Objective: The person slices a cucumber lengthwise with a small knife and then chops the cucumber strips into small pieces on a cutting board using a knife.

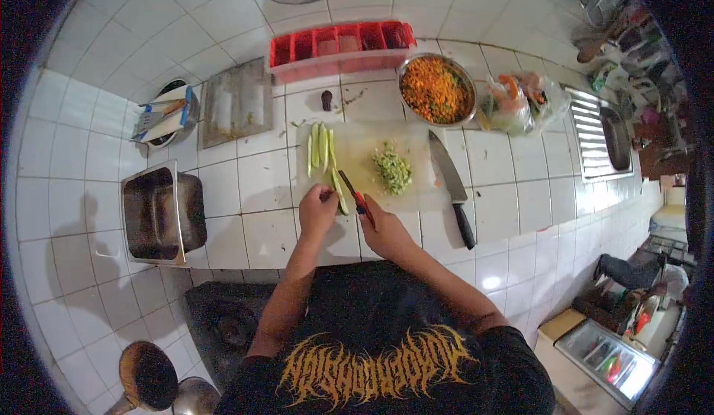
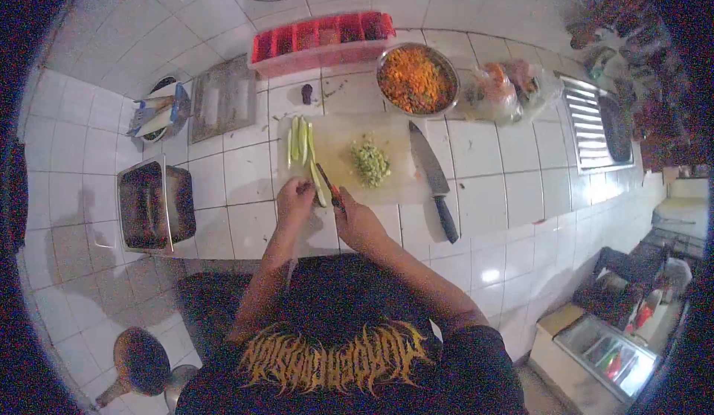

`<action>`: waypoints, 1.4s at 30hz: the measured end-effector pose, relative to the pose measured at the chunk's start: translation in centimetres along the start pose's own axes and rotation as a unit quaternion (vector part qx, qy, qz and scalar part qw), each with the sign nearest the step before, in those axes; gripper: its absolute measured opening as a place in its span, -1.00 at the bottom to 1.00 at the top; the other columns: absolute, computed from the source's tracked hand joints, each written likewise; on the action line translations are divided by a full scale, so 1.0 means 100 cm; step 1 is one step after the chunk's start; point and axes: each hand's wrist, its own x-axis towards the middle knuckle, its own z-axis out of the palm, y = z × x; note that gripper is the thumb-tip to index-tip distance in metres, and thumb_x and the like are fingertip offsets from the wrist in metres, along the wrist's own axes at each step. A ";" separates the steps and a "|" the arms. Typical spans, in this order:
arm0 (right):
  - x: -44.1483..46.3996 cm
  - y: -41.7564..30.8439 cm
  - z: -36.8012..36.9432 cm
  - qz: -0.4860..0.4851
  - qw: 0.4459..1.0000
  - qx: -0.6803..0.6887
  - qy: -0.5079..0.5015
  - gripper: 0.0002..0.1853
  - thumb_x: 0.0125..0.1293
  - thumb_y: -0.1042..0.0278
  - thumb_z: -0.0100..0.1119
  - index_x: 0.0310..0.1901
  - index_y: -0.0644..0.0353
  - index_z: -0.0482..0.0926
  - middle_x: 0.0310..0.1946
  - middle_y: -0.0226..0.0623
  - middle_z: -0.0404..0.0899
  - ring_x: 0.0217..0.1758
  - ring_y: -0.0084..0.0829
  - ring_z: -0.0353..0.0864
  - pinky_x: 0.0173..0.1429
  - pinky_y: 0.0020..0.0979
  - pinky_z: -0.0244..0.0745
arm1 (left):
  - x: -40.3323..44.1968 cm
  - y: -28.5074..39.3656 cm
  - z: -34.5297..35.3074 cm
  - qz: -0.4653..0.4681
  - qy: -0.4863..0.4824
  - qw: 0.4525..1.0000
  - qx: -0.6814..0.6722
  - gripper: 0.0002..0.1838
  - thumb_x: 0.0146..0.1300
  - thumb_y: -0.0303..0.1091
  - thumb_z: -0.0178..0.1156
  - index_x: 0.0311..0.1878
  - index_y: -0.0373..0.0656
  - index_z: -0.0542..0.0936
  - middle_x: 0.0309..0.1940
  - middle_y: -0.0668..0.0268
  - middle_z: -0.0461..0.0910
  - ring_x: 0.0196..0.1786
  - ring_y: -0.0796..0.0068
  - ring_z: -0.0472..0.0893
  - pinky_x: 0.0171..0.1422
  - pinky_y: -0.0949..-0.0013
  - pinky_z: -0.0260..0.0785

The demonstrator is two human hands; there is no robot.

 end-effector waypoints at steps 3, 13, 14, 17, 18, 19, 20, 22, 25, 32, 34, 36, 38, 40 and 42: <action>-0.001 -0.003 0.004 -0.014 1.000 0.006 0.003 -0.42 0.47 0.34 0.02 0.45 0.29 0.19 -0.26 0.33 0.63 -0.15 0.32 0.64 -0.05 0.16 0.53 | 0.004 -0.003 0.003 0.010 -0.001 1.000 0.017 -0.76 0.21 -0.26 0.35 -0.18 -0.24 0.67 -0.31 0.13 0.74 -0.22 0.20 0.75 -0.06 0.22 0.56; 0.007 0.009 0.024 -0.100 0.993 0.016 0.054 -0.38 0.47 0.33 0.00 0.50 0.23 0.09 -0.33 0.30 0.64 -0.24 0.32 0.65 -0.13 0.22 0.52 | 0.012 -0.012 0.007 -0.016 -0.009 0.999 -0.040 -0.79 0.21 -0.35 0.34 -0.15 -0.26 0.65 -0.31 0.13 0.74 -0.23 0.24 0.74 -0.07 0.24 0.55; 0.007 0.009 0.021 -0.099 0.993 0.017 0.054 -0.38 0.47 0.33 0.00 0.50 0.23 0.09 -0.33 0.30 0.64 -0.24 0.32 0.65 -0.13 0.22 0.52 | 0.012 -0.016 0.009 -0.017 -0.010 0.999 -0.039 -0.79 0.21 -0.35 0.34 -0.15 -0.26 0.65 -0.31 0.13 0.74 -0.23 0.24 0.74 -0.07 0.24 0.55; 0.004 -0.003 0.000 -0.007 0.999 0.038 0.026 -0.45 0.47 0.39 0.04 0.44 0.28 0.23 -0.11 0.27 0.65 -0.07 0.28 0.65 0.00 0.09 0.56 | 0.006 -0.003 0.003 -0.009 0.014 1.000 -0.020 -0.77 0.21 -0.36 0.33 -0.13 -0.27 0.64 -0.32 0.13 0.73 -0.25 0.26 0.74 -0.09 0.25 0.55; 0.005 0.000 -0.002 -0.022 0.997 0.050 0.052 -0.46 0.47 0.39 0.04 0.43 0.27 0.24 -0.08 0.27 0.64 -0.03 0.28 0.64 0.03 0.07 0.56 | 0.005 -0.002 0.001 0.000 0.003 1.000 -0.024 -0.77 0.21 -0.36 0.33 -0.12 -0.28 0.63 -0.33 0.14 0.73 -0.26 0.27 0.74 -0.10 0.26 0.55; 0.005 0.003 -0.003 -0.037 0.994 0.063 0.077 -0.47 0.47 0.39 0.04 0.42 0.27 0.25 -0.06 0.27 0.64 0.01 0.27 0.64 0.06 0.06 0.56 | 0.005 -0.001 0.000 0.009 -0.008 1.000 -0.028 -0.76 0.21 -0.36 0.33 -0.12 -0.28 0.63 -0.33 0.15 0.73 -0.26 0.29 0.74 -0.10 0.27 0.56; 0.005 0.006 -0.005 -0.038 0.994 0.064 0.076 -0.47 0.47 0.39 0.04 0.42 0.27 0.25 -0.06 0.27 0.64 0.01 0.27 0.64 0.06 0.06 0.56 | 0.007 -0.004 0.000 0.009 -0.007 1.000 -0.027 -0.76 0.21 -0.36 0.33 -0.12 -0.28 0.63 -0.33 0.15 0.73 -0.26 0.29 0.74 -0.10 0.27 0.56; 0.003 0.002 -0.014 -0.005 0.995 0.075 0.060 -0.48 0.47 0.39 0.05 0.41 0.26 0.26 -0.04 0.27 0.63 0.05 0.28 0.62 0.09 0.05 0.55 | 0.010 -0.011 0.003 0.000 -0.007 0.999 -0.040 -0.78 0.27 -0.34 0.34 -0.12 -0.27 0.63 -0.29 0.19 0.72 -0.25 0.37 0.71 -0.09 0.26 0.56; 0.003 0.009 -0.011 -0.006 0.995 0.064 0.076 -0.49 0.47 0.38 0.06 0.40 0.26 0.28 -0.04 0.27 0.63 0.05 0.28 0.63 0.09 0.04 0.54 | -0.002 -0.006 -0.006 0.039 0.035 0.999 -0.016 -0.77 0.23 -0.35 0.35 -0.13 -0.28 0.63 -0.30 0.18 0.72 -0.23 0.34 0.71 -0.05 0.25 0.55; 0.006 0.014 -0.001 -0.007 0.996 0.071 0.052 -0.51 0.47 0.37 0.07 0.37 0.27 0.31 -0.05 0.29 0.63 0.05 0.27 0.63 0.08 0.03 0.55 | -0.006 -0.001 -0.015 -0.003 0.024 1.000 -0.007 -0.75 0.20 -0.35 0.39 -0.13 -0.29 0.65 -0.29 0.15 0.74 -0.19 0.29 0.73 -0.02 0.26 0.55; 0.009 0.017 0.006 -0.090 0.992 0.057 0.068 -0.47 0.47 0.34 0.01 0.41 0.23 0.22 -0.26 0.32 0.64 -0.19 0.33 0.65 -0.11 0.20 0.53 | -0.007 0.003 -0.013 -0.009 0.031 0.999 0.004 -0.79 0.21 -0.35 0.37 -0.20 -0.29 0.65 -0.39 0.16 0.72 -0.31 0.32 0.72 -0.13 0.29 0.55; 0.008 0.014 0.008 -0.077 0.995 0.043 0.046 -0.46 0.46 0.35 0.02 0.42 0.22 0.21 -0.26 0.33 0.64 -0.20 0.32 0.65 -0.12 0.20 0.54 | -0.003 -0.007 -0.008 -0.001 0.036 0.999 -0.001 -0.78 0.21 -0.34 0.39 -0.20 -0.28 0.65 -0.39 0.17 0.72 -0.31 0.33 0.72 -0.14 0.28 0.55; 0.006 0.007 0.007 -0.063 0.997 0.028 0.025 -0.45 0.45 0.36 0.03 0.43 0.22 0.21 -0.27 0.35 0.63 -0.21 0.32 0.66 -0.13 0.20 0.54 | 0.001 -0.017 0.000 0.007 0.040 0.999 -0.006 -0.77 0.21 -0.32 0.41 -0.20 -0.28 0.65 -0.39 0.17 0.72 -0.31 0.33 0.73 -0.14 0.28 0.55; 0.004 0.001 0.007 -0.051 0.999 -0.004 0.020 -0.41 0.44 0.37 0.03 0.45 0.23 0.18 -0.31 0.34 0.63 -0.24 0.29 0.67 -0.14 0.19 0.55 | 0.003 -0.012 0.003 0.009 0.028 0.999 -0.014 -0.78 0.24 -0.33 0.40 -0.19 -0.29 0.65 -0.40 0.17 0.72 -0.34 0.37 0.72 -0.18 0.29 0.55; 0.004 -0.005 0.002 -0.040 0.999 -0.033 -0.001 -0.40 0.44 0.38 0.02 0.47 0.24 0.18 -0.30 0.31 0.63 -0.23 0.27 0.66 -0.13 0.17 0.53 | -0.002 0.000 0.003 -0.007 0.014 0.999 -0.040 -0.79 0.28 -0.34 0.37 -0.18 -0.30 0.64 -0.41 0.17 0.72 -0.36 0.40 0.71 -0.23 0.32 0.55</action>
